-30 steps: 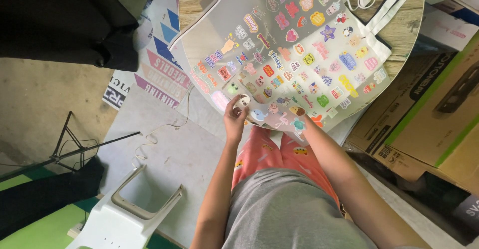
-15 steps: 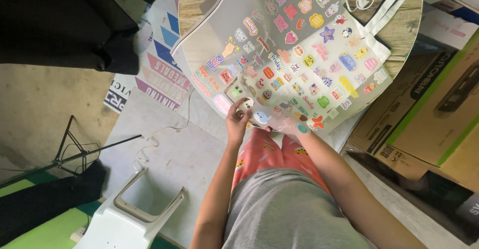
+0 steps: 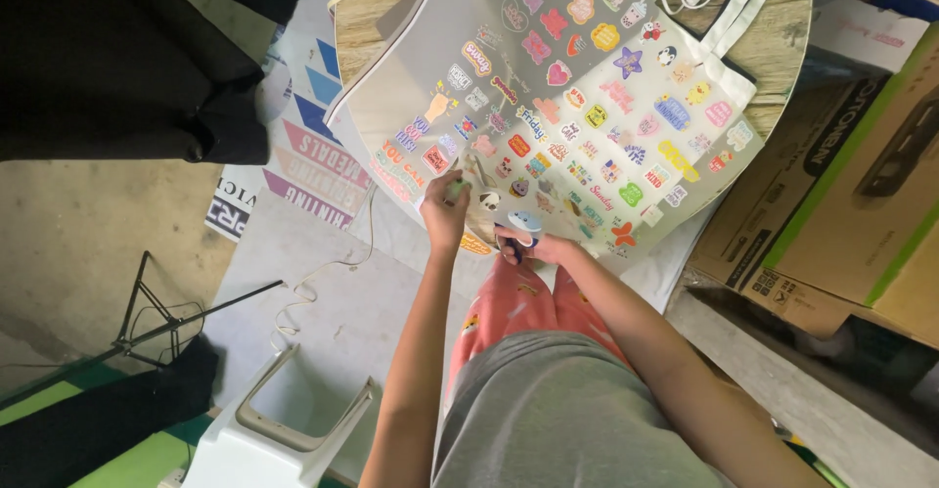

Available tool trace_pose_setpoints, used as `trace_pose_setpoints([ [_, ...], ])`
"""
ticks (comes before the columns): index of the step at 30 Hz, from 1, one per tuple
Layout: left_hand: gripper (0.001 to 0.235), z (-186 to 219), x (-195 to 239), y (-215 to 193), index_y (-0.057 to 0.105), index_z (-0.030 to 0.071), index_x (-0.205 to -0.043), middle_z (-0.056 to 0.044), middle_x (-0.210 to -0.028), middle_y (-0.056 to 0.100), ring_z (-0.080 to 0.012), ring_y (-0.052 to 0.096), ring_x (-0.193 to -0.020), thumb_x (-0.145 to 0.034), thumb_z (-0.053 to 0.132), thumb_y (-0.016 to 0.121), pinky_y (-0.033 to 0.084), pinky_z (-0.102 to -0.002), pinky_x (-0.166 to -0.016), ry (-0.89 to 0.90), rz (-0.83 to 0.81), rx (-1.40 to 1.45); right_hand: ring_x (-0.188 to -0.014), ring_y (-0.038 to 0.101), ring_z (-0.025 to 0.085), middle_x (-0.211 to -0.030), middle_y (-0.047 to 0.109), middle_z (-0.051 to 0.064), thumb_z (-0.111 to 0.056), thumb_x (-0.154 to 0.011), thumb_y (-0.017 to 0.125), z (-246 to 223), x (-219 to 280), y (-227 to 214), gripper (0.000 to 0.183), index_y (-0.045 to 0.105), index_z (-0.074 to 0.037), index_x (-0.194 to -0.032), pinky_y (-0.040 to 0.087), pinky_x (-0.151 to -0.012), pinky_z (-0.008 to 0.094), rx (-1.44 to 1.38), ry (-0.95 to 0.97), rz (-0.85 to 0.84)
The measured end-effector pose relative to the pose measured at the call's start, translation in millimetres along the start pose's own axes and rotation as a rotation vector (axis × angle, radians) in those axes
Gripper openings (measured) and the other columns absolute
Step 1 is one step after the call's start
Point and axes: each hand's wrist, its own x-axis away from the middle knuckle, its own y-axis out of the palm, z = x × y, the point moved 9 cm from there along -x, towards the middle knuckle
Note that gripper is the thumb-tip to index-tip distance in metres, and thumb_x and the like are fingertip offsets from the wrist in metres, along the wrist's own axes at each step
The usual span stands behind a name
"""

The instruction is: Cutting individual stickers from a large printed sheet using scissors.

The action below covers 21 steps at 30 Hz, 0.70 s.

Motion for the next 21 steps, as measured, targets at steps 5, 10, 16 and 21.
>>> trace_pose_setpoints([
  [5, 0.03, -12.2, 6.5, -2.0, 0.076, 0.008, -0.114, -0.006, -0.109, 0.074, -0.0137, 0.063, -0.074, -0.084, 0.007, 0.079, 0.053, -0.027, -0.066, -0.113, 0.015, -0.009, -0.063, 0.055, 0.018, -0.069, 0.053, 0.001, -0.042, -0.1, 0.064, -0.4, 2.3, 16.9, 0.038, 0.058, -0.01, -0.081, 0.044, -0.06, 0.03, -0.078, 0.009, -0.068],
  [10, 0.028, -23.3, 8.9, -1.6, 0.073, 0.007, -0.117, -0.005, -0.116, 0.074, -0.0093, 0.065, -0.081, -0.089, 0.009, 0.075, 0.053, -0.026, -0.067, -0.161, -0.006, 0.177, -0.065, 0.058, 0.019, -0.068, 0.054, 0.002, -0.045, -0.099, 0.063, -3.7, 1.6, 31.2, 0.039, 0.059, -0.01, -0.082, 0.045, -0.063, 0.03, -0.162, 0.013, -0.127],
  [16, 0.028, -23.4, 3.7, -6.5, 0.074, 0.004, -0.116, -0.005, -0.11, 0.074, -0.0089, 0.062, -0.078, -0.088, 0.007, 0.077, 0.053, -0.025, -0.067, -0.148, -0.07, 0.083, -0.065, 0.058, 0.018, -0.07, 0.055, 0.001, -0.046, -0.098, 0.063, 4.0, -10.7, 26.9, 0.039, 0.059, -0.011, -0.081, 0.047, -0.065, 0.03, -0.141, 0.009, -0.097],
  [21, 0.029, -29.5, 1.7, -5.5, 0.073, 0.005, -0.116, -0.003, -0.11, 0.073, -0.0067, 0.062, -0.076, -0.088, 0.008, 0.077, 0.052, -0.025, -0.066, -0.163, -0.104, 0.138, -0.062, 0.053, 0.016, -0.069, 0.051, 0.0, -0.044, -0.1, 0.066, 8.3, -15.0, 25.1, 0.039, 0.056, -0.012, -0.081, 0.043, -0.061, 0.028, -0.138, -0.032, -0.08],
])
